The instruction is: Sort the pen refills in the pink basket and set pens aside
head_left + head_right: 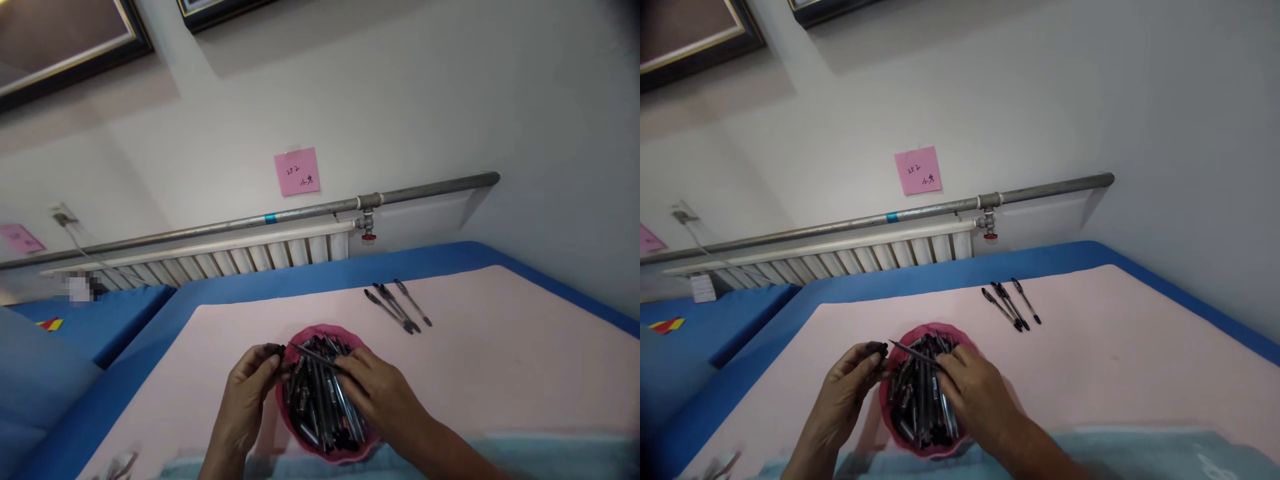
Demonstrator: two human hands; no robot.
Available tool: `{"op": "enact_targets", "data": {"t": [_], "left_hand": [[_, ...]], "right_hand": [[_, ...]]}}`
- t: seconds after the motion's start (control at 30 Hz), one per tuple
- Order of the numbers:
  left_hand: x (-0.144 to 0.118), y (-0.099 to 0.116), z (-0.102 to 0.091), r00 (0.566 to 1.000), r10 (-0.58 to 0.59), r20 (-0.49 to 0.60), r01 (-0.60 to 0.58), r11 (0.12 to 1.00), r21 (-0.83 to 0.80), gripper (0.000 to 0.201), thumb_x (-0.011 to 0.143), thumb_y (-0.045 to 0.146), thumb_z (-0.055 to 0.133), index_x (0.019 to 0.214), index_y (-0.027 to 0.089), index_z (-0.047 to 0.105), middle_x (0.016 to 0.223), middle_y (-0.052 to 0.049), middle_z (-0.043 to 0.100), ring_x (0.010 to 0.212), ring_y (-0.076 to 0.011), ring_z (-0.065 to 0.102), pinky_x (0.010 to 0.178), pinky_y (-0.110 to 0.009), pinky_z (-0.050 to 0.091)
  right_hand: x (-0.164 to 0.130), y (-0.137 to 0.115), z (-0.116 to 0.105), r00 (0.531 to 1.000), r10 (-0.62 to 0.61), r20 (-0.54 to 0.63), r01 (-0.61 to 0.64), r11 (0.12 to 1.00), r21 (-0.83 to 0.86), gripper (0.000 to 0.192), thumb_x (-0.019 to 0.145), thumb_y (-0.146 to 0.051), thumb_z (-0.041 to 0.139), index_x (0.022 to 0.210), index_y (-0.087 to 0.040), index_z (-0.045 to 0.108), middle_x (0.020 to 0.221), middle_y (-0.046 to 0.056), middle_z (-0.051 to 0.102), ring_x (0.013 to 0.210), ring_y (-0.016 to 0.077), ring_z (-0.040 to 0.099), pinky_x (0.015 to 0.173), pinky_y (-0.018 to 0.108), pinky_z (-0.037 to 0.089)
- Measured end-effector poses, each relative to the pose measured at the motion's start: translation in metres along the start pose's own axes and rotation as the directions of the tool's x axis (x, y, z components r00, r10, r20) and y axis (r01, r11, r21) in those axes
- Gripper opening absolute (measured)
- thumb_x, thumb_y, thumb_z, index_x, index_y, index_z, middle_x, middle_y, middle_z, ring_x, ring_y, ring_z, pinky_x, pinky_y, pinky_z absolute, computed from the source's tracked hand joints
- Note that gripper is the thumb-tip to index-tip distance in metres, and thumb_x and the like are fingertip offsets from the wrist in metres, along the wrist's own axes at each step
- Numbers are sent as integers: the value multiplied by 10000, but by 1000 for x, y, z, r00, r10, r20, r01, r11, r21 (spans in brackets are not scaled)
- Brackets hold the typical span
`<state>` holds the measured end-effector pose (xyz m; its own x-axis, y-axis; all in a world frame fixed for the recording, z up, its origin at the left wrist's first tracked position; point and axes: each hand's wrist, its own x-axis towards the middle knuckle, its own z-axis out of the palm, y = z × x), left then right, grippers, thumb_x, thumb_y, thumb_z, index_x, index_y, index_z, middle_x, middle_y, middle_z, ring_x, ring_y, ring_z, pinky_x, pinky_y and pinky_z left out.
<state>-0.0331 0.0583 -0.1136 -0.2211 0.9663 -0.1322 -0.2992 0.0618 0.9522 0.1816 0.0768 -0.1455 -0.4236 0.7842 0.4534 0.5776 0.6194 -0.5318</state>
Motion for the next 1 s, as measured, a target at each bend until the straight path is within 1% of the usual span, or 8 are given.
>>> {"op": "enact_targets", "data": {"t": [0.13, 0.2, 0.33, 0.53, 0.73, 0.87, 0.93, 1.0], "left_hand": [[1, 1, -4, 999, -31, -29, 29, 997, -69, 274, 581, 262, 786, 805, 141, 685, 719, -32, 681, 642, -144, 641, 629, -259, 539], [0, 1, -5, 999, -36, -30, 33, 997, -71, 276, 580, 261, 785, 806, 137, 686, 714, -38, 683, 629, -147, 642, 625, -264, 541], [-1, 1, -7, 1000, -19, -6, 19, 999, -44, 243, 601, 262, 770, 794, 138, 689, 718, -34, 678, 635, -143, 635, 629, -261, 533], [-2, 0, -10, 998, -21, 55, 19, 999, 42, 188, 664, 272, 727, 811, 161, 692, 726, -11, 668, 632, -120, 611, 649, -242, 500], [-3, 2, -14, 995, -11, 97, -9, 979, 204, 187, 687, 291, 700, 826, 166, 705, 696, 2, 647, 627, -115, 584, 646, -240, 470], [-3, 1, -14, 995, 3, 95, -26, 970, 240, 214, 693, 294, 692, 862, 167, 716, 709, -6, 654, 653, -120, 580, 669, -247, 470], [-3, 0, -13, 997, 2, 75, -16, 981, 193, 245, 676, 292, 706, 882, 160, 716, 708, -8, 652, 647, -118, 584, 669, -247, 474], [-2, -2, -11, 1000, -7, 27, 4, 995, 101, 278, 640, 282, 735, 886, 156, 711, 700, -5, 649, 620, -116, 590, 645, -248, 483]], "right_hand": [[2, 0, -2, 996, -88, -26, 84, 986, -145, 204, 895, -192, 423, 964, -215, 614, 800, 43, 584, 713, 178, 552, 649, 316, 458], [3, 1, -2, 992, -125, -31, 116, 972, -205, 200, 894, -196, 429, 952, -212, 620, 780, 45, 576, 706, 183, 539, 637, 316, 443], [2, 2, -3, 984, -176, -27, 163, 952, -261, 213, 900, -191, 415, 941, -202, 623, 756, 42, 561, 671, 173, 514, 614, 302, 413], [1, 3, -4, 975, -221, -22, 205, 934, -293, 195, 895, -180, 429, 931, -186, 620, 763, 46, 557, 657, 170, 491, 600, 300, 381], [2, 0, -7, 963, -267, 27, 258, 895, -363, 155, 878, -169, 464, 915, -192, 612, 773, 39, 560, 685, 177, 494, 629, 321, 347], [2, -4, -6, 961, -275, 27, 267, 901, -342, 131, 866, -151, 485, 897, -192, 606, 803, 42, 584, 727, 180, 513, 663, 326, 354], [1, -5, -3, 961, -276, 16, 268, 918, -293, 148, 876, -145, 468, 906, -188, 607, 775, 37, 588, 714, 173, 520, 673, 322, 371], [-1, -8, 2, 968, -251, 19, 249, 941, -231, 160, 887, -154, 454, 911, -186, 609, 759, 37, 592, 703, 169, 529, 674, 315, 390]]}}
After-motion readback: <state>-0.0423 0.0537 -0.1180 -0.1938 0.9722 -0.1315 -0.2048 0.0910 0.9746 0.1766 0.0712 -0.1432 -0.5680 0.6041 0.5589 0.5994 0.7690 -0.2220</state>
